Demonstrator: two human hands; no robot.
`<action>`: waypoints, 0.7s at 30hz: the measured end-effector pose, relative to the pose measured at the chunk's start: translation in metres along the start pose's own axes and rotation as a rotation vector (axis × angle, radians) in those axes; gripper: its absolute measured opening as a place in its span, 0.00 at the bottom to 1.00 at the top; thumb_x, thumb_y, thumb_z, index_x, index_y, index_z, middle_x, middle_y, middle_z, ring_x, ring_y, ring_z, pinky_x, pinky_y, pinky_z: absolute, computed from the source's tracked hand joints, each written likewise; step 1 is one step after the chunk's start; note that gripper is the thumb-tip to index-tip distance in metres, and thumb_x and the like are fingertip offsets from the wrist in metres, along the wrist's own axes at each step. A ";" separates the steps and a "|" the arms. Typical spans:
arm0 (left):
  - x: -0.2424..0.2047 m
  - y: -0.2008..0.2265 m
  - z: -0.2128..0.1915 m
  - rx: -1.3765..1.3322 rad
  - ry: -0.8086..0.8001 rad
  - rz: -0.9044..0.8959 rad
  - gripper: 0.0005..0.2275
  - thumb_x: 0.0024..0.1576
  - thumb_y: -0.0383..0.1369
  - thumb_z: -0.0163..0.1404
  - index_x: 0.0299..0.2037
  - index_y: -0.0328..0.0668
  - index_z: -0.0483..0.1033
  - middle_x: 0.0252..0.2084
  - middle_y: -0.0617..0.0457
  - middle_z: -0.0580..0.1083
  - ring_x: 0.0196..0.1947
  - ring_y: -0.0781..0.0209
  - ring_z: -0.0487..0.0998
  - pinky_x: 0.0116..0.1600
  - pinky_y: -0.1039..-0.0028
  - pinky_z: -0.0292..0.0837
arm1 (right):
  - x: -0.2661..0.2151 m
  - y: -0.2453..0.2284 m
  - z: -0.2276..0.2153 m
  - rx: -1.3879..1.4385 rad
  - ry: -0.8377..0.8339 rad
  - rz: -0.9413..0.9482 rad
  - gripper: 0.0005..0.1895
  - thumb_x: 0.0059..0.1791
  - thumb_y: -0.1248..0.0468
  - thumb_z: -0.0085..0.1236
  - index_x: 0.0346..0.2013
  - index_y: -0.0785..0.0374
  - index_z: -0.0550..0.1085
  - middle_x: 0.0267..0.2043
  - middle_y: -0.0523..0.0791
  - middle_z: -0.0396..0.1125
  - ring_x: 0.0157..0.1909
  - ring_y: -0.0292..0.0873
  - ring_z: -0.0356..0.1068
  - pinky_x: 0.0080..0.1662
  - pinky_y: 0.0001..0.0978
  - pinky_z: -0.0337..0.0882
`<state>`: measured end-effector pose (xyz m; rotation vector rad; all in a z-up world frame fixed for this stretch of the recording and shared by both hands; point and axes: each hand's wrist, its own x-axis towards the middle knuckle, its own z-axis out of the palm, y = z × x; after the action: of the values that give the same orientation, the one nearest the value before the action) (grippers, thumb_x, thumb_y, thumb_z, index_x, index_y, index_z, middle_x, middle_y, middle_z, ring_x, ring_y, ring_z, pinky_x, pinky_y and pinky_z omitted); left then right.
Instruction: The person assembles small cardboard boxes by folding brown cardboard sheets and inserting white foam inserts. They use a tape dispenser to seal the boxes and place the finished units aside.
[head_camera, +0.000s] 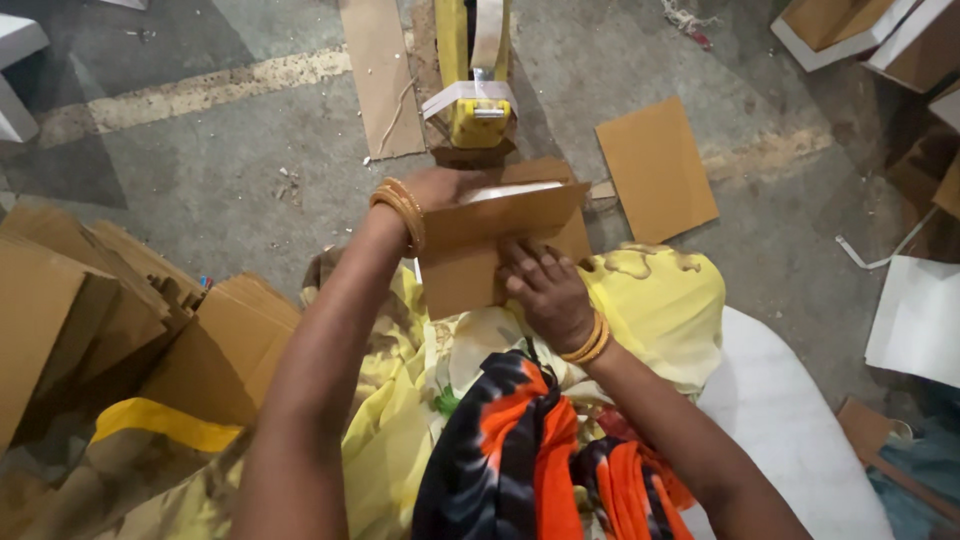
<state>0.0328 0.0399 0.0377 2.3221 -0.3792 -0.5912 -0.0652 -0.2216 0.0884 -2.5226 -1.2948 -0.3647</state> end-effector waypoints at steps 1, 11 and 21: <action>0.004 0.001 0.003 0.022 -0.033 -0.025 0.28 0.55 0.47 0.52 0.67 0.60 0.68 0.59 0.40 0.74 0.59 0.39 0.74 0.62 0.56 0.68 | -0.003 0.001 0.001 -0.015 -0.039 0.011 0.14 0.48 0.67 0.54 0.48 0.57 0.73 0.65 0.50 0.66 0.67 0.54 0.64 0.64 0.48 0.65; 0.003 0.022 0.012 0.056 -0.004 -0.043 0.37 0.56 0.59 0.57 0.65 0.37 0.64 0.60 0.33 0.70 0.56 0.33 0.73 0.59 0.53 0.67 | 0.002 0.008 0.039 0.079 -0.252 0.129 0.30 0.44 0.63 0.57 0.62 0.64 0.70 0.67 0.55 0.61 0.70 0.62 0.57 0.70 0.57 0.54; -0.021 0.045 0.040 0.447 0.391 -0.042 0.19 0.52 0.29 0.56 0.53 0.43 0.67 0.45 0.44 0.76 0.39 0.44 0.81 0.45 0.55 0.74 | -0.013 0.035 0.043 0.607 0.092 0.844 0.12 0.49 0.72 0.46 0.43 0.63 0.76 0.39 0.47 0.70 0.40 0.50 0.71 0.45 0.46 0.72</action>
<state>-0.0100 -0.0059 0.0493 2.8018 -0.2981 -0.0585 -0.0395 -0.2357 0.0391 -2.2087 -0.1657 0.0964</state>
